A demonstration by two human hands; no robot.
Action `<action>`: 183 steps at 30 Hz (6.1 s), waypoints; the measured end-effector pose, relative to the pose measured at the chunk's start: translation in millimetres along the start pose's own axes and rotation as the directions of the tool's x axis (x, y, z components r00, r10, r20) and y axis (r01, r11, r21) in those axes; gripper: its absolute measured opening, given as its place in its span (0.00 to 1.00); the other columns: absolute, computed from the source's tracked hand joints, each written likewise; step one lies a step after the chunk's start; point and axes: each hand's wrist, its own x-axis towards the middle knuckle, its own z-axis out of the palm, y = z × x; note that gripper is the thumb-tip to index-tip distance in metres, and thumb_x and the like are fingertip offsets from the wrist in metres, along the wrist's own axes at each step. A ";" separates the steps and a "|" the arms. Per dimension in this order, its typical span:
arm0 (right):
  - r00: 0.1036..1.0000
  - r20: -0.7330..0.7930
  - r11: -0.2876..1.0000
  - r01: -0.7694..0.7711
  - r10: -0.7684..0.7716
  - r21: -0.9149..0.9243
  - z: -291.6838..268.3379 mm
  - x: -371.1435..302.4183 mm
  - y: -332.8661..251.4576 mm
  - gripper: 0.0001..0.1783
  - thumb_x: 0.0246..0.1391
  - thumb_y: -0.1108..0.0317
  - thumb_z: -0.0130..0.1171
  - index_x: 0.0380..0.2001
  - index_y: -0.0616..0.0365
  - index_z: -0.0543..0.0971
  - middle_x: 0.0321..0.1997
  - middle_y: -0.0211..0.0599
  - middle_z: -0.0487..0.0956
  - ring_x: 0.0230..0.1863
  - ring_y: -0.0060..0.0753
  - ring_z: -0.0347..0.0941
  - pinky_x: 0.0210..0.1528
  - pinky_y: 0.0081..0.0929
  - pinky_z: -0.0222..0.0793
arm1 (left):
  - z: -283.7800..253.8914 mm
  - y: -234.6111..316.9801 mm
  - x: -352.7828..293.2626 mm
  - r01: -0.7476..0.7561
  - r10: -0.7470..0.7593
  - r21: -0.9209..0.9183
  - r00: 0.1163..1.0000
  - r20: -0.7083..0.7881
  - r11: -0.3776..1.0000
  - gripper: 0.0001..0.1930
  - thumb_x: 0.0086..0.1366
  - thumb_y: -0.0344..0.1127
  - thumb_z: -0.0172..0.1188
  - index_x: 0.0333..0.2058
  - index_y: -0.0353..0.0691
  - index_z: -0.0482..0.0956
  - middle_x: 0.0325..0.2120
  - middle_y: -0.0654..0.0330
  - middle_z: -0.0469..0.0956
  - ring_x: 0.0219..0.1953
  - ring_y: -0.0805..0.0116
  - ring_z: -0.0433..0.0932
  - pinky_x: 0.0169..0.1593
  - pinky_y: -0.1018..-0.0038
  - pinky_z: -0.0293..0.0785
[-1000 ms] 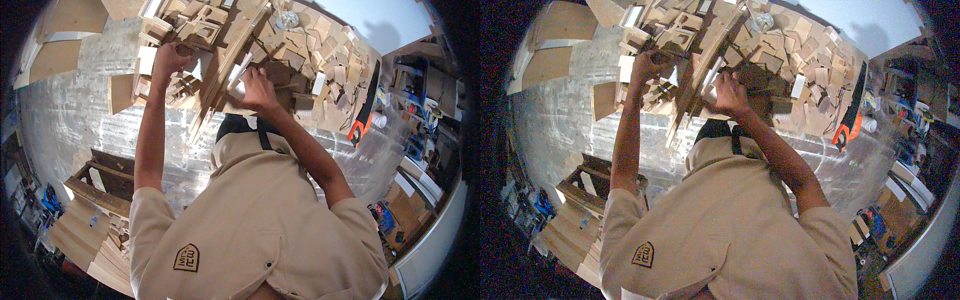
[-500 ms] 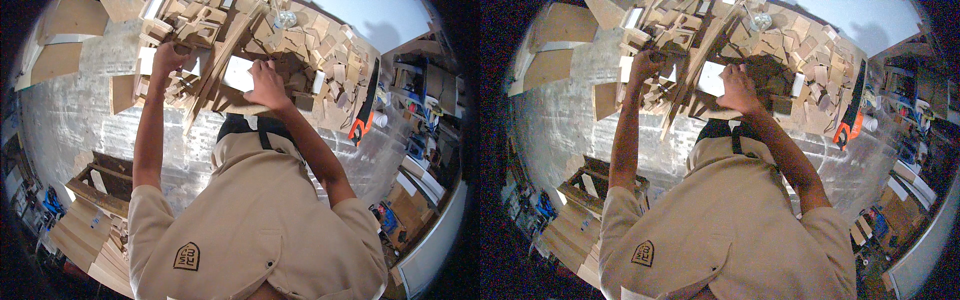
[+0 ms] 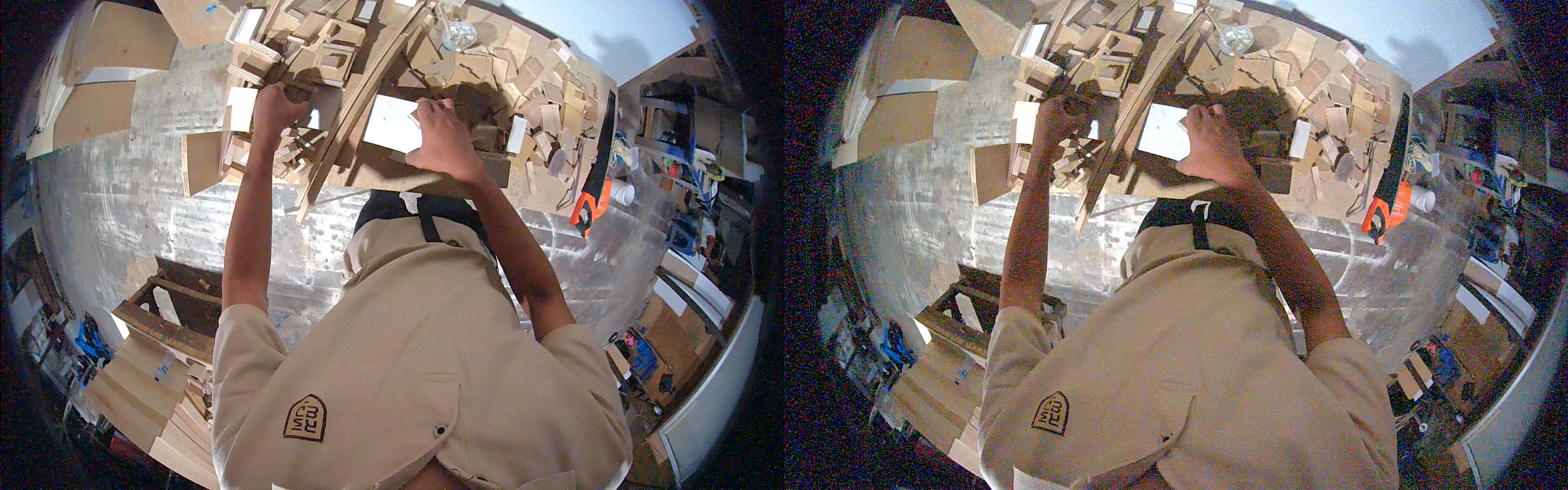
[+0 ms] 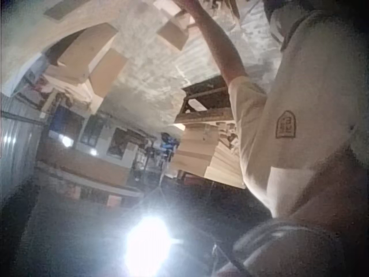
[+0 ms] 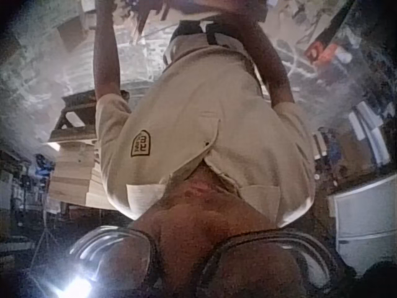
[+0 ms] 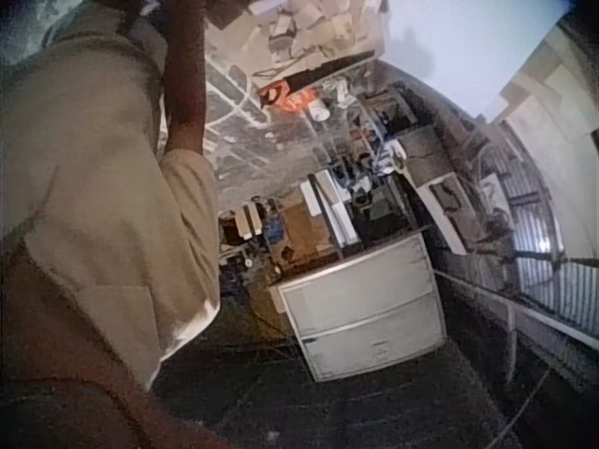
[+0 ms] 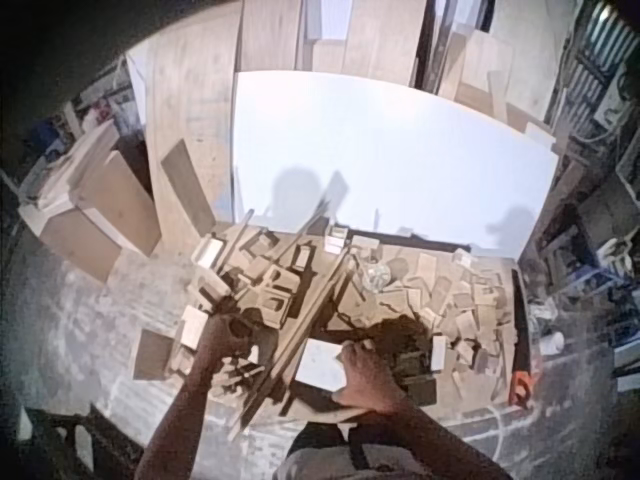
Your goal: The person cuts a small piece of wood using a hand saw and rubs the edges with sandpaper. They pick up a white board and a thin wooden strip from a workbench cluttered with wood scraps before returning to sawing another small wood block.
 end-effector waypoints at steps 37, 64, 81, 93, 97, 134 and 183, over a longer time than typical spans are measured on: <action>0.970 -0.067 0.969 -0.224 0.232 0.107 -117.1 -84.2 1.3 0.46 0.26 0.65 0.70 0.55 0.66 0.67 0.52 0.56 0.73 0.55 0.59 0.67 0.59 0.46 0.66 | 2.0 52.2 -29.5 0.092 -0.014 0.336 0.974 -0.227 0.937 0.23 0.51 0.49 0.70 0.35 0.33 0.80 0.34 0.42 0.80 0.41 0.44 0.81 0.45 0.56 0.78; 0.909 -0.091 0.910 -0.412 0.407 -0.039 66.8 -60.9 -7.8 0.39 0.44 0.52 0.73 0.51 0.68 0.70 0.56 0.53 0.67 0.58 0.54 0.67 0.54 0.49 0.70 | 50.6 72.7 -247.2 0.165 -0.317 -0.341 0.830 -0.459 0.925 0.07 0.59 0.30 0.64 0.34 0.33 0.83 0.23 0.57 0.79 0.24 0.71 0.76 0.29 0.73 0.71; 0.994 -0.102 0.990 0.041 -0.028 0.132 78.9 -48.1 -45.2 0.27 0.53 0.57 0.65 0.45 0.65 0.67 0.43 0.51 0.70 0.42 0.55 0.76 0.41 0.46 0.75 | 72.1 12.4 -234.3 0.193 -0.589 -0.651 0.659 -0.469 0.734 0.18 0.64 0.39 0.67 0.40 0.25 0.81 0.29 0.56 0.82 0.29 0.73 0.77 0.34 0.75 0.73; 0.972 -0.236 0.978 0.032 0.018 0.208 59.2 -98.2 -20.8 0.27 0.53 0.50 0.65 0.38 0.63 0.69 0.37 0.50 0.74 0.34 0.57 0.77 0.35 0.48 0.73 | 104.5 47.2 -285.1 0.256 -0.574 -0.614 0.714 -0.400 0.747 0.25 0.64 0.43 0.65 0.50 0.26 0.77 0.29 0.51 0.82 0.27 0.73 0.75 0.30 0.75 0.72; 0.969 -0.241 0.889 0.070 0.047 0.453 79.0 -131.9 -20.2 0.25 0.53 0.47 0.66 0.31 0.59 0.70 0.27 0.45 0.74 0.29 0.53 0.76 0.31 0.43 0.70 | 130.0 17.7 -334.7 0.363 -0.571 -0.491 0.724 -0.386 0.792 0.20 0.64 0.40 0.66 0.45 0.28 0.79 0.29 0.58 0.79 0.23 0.75 0.75 0.27 0.76 0.71; 0.964 -0.264 0.812 0.128 0.034 0.570 622.9 -205.3 52.3 0.18 0.55 0.57 0.67 0.26 0.63 0.76 0.20 0.40 0.74 0.22 0.41 0.73 0.26 0.32 0.69 | 686.2 -559.8 -240.9 -0.148 0.088 0.446 0.984 0.153 0.883 0.20 0.60 0.32 0.58 0.51 0.43 0.70 0.49 0.54 0.71 0.51 0.50 0.71 0.48 0.54 0.73; 0.619 -0.364 0.253 0.264 0.696 0.931 -50.1 -169.3 24.7 0.15 0.63 0.58 0.60 0.44 0.58 0.73 0.45 0.44 0.82 0.41 0.36 0.82 0.29 0.26 0.81 | 64.7 185.2 -246.1 -0.115 0.291 -0.773 0.952 0.093 0.623 0.08 0.65 0.28 0.63 0.43 0.34 0.82 0.28 0.62 0.81 0.29 0.80 0.75 0.34 0.78 0.72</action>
